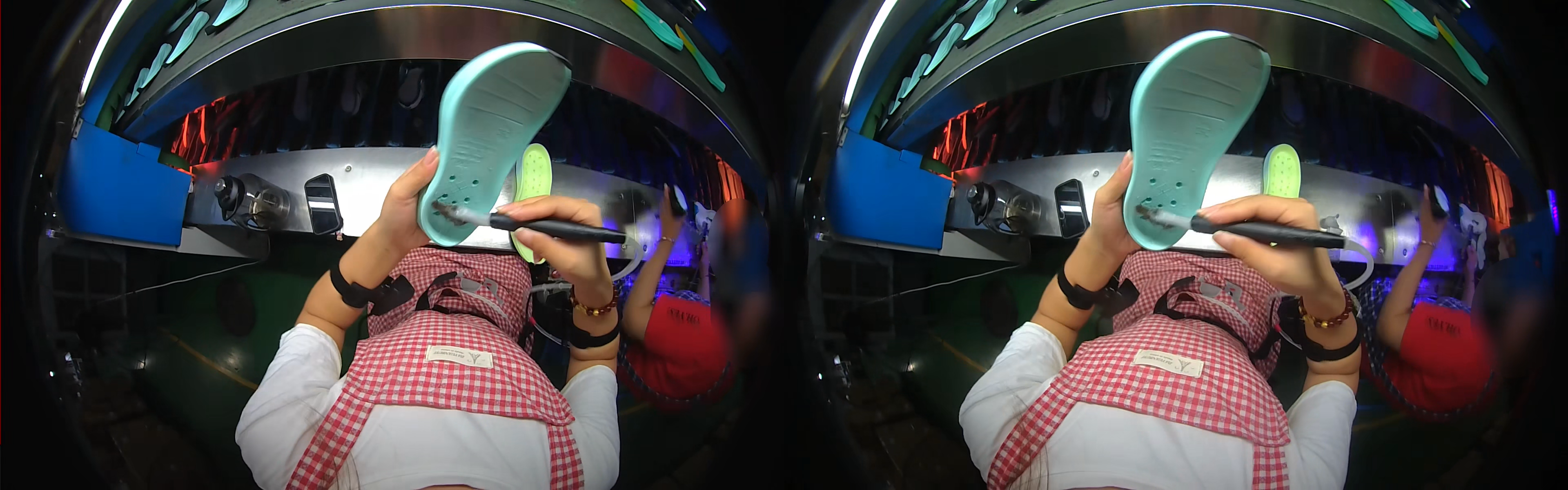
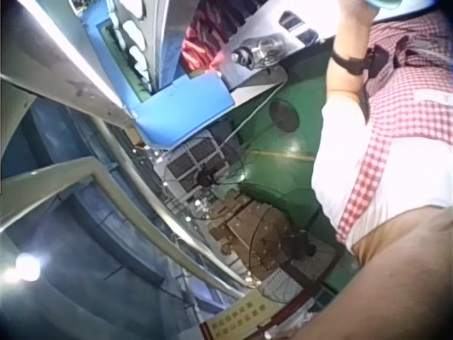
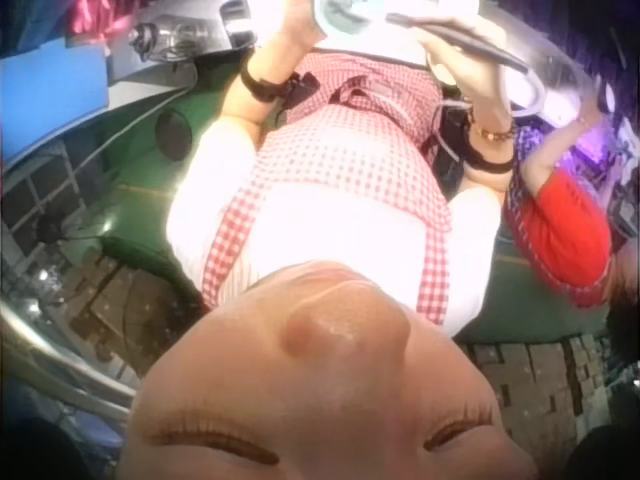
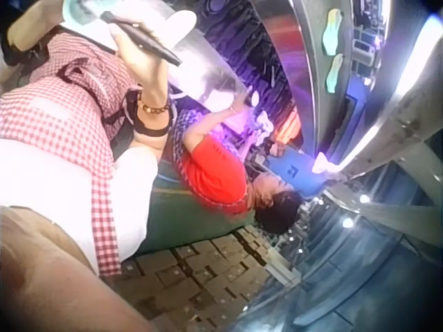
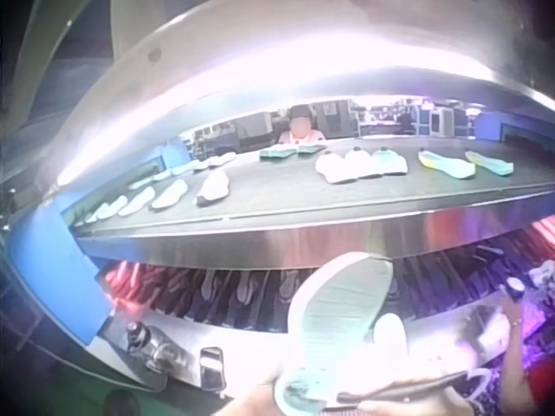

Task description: Applying a liquid primer or adhesive to the underside of shoe soles using a brush on a manufacturing line.

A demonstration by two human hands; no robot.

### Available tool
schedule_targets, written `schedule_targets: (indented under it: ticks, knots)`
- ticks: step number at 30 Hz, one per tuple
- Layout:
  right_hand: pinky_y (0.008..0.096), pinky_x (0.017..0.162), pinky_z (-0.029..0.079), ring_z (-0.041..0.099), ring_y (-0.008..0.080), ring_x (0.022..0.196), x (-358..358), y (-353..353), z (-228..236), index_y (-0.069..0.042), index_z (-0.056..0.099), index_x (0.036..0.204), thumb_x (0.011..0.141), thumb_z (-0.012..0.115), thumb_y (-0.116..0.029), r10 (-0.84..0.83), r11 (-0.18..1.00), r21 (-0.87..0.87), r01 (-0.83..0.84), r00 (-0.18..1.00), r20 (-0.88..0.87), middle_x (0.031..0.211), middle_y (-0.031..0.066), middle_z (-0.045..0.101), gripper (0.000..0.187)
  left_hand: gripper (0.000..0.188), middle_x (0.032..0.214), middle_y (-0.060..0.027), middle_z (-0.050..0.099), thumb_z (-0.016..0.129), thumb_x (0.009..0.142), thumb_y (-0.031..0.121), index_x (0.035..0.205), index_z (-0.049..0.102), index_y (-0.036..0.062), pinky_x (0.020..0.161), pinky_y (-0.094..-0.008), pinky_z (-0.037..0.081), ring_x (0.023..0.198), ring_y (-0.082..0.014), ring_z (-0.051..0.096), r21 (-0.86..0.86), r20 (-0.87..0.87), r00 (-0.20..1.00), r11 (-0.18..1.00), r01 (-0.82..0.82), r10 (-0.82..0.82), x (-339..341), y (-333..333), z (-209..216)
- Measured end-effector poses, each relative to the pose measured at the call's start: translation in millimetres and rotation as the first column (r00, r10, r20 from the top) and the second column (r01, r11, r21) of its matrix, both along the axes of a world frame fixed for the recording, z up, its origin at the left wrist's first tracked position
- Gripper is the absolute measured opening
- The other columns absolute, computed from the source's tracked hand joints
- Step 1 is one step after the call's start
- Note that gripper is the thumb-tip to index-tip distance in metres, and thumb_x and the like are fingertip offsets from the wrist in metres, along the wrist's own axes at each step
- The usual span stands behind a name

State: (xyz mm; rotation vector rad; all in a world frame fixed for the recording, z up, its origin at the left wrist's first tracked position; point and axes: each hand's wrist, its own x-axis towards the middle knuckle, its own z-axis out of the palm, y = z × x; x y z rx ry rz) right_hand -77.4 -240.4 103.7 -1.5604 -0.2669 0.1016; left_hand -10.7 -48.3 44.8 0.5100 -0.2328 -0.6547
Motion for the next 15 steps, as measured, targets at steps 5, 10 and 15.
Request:
schedule_targets:
  ticks: [5,10,15]
  knots:
    - [0.0295,0.077,0.049,0.064,0.0227,0.083,7,-13,16,0.001,0.064,0.088,0.068,0.067,0.002,0.347,0.927,-0.234,-0.293,0.906,0.242,0.088,0.0139,0.065,0.021,0.041,0.108,-0.0159,0.056,0.039,0.091,0.031,0.115,0.048,-0.0011,0.079,-0.0358,0.050,0.096,-0.0220,0.058,-0.079,-0.139,0.913,0.924,0.375,-0.383,13,6,11]
    - [0.0316,0.076,0.050,0.063,0.0241,0.088,16,-22,12,-0.001,0.064,0.090,0.069,0.066,0.003,0.451,0.885,-0.253,-0.391,0.854,0.260,0.093,0.0136,0.065,0.021,0.046,0.105,-0.0167,0.056,0.047,0.087,0.033,0.117,0.047,-0.0020,0.069,-0.0320,0.052,0.088,-0.0200,0.059,0.386,-0.173,0.900,0.813,0.437,-0.401,14,9,36]
    - [0.0319,0.076,0.050,0.064,0.0268,0.086,17,-34,25,0.001,0.065,0.088,0.067,0.066,0.005,0.464,0.862,-0.354,-0.362,0.845,0.265,0.094,0.0176,0.064,0.021,0.047,0.100,-0.0149,0.058,0.053,0.083,0.034,0.111,0.052,-0.0040,0.068,-0.0316,0.051,0.080,-0.0189,0.061,0.577,-0.117,0.894,0.703,0.415,-0.432,20,22,35]
